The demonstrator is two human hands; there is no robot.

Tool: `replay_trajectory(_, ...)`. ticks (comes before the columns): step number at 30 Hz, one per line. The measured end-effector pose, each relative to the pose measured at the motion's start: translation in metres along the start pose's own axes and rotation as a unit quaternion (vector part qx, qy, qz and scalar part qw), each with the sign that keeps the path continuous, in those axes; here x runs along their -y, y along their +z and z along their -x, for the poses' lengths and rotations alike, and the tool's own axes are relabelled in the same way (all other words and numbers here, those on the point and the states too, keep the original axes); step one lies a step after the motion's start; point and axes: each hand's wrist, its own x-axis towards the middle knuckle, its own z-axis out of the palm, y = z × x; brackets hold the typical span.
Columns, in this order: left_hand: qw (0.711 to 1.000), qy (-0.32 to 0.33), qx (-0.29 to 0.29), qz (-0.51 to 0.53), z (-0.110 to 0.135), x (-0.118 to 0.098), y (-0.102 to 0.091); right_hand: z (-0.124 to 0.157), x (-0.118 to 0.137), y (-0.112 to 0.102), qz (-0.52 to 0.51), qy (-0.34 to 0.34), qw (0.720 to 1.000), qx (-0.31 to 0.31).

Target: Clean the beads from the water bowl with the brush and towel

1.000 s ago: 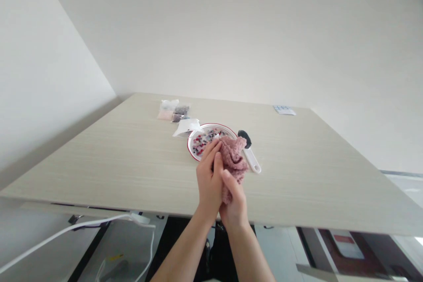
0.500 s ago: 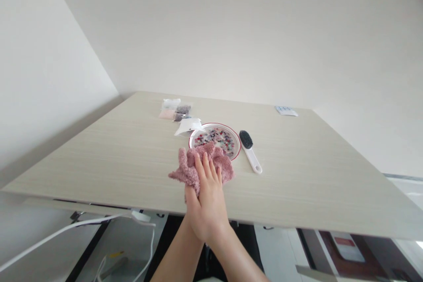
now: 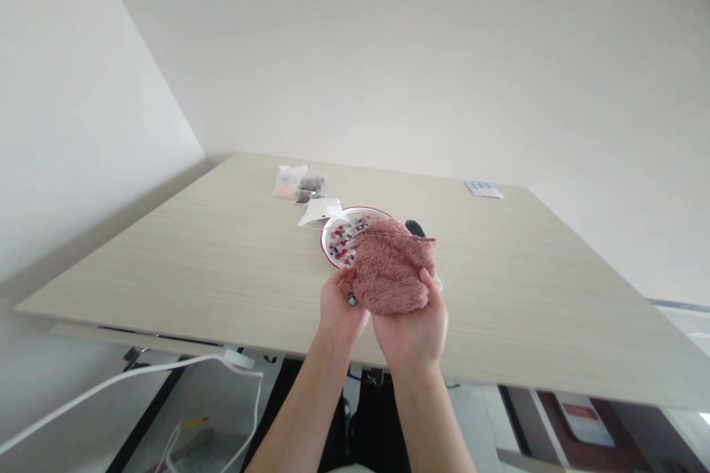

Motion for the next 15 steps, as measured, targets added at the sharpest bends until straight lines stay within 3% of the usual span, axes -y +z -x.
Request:
replay_trajectory(4, 0.999, -0.018, 0.004, 0.029, 0.006, -0.012, 0.003, 0.000, 0.012, -0.003, 0.018, 0.016, 1.000, 0.018)
replay_trajectory(7, 0.999, -0.014, 0.007, 0.047, 0.006, -0.024, -0.004, -0.002, 0.017, -0.010, 0.020, -0.014, 1.000, -0.019)
replay_trajectory(12, 0.985, 0.016, 0.136, 0.109, 0.004, -0.044, -0.022, 0.000, 0.013, -0.020, 0.033, -0.013, 0.998, -0.044)
replay_trajectory(15, 0.982, 0.067, 0.149, 0.092, 0.006, -0.054, -0.027, 0.004, -0.001, -0.025, 0.039, 0.039, 0.998, -0.029)
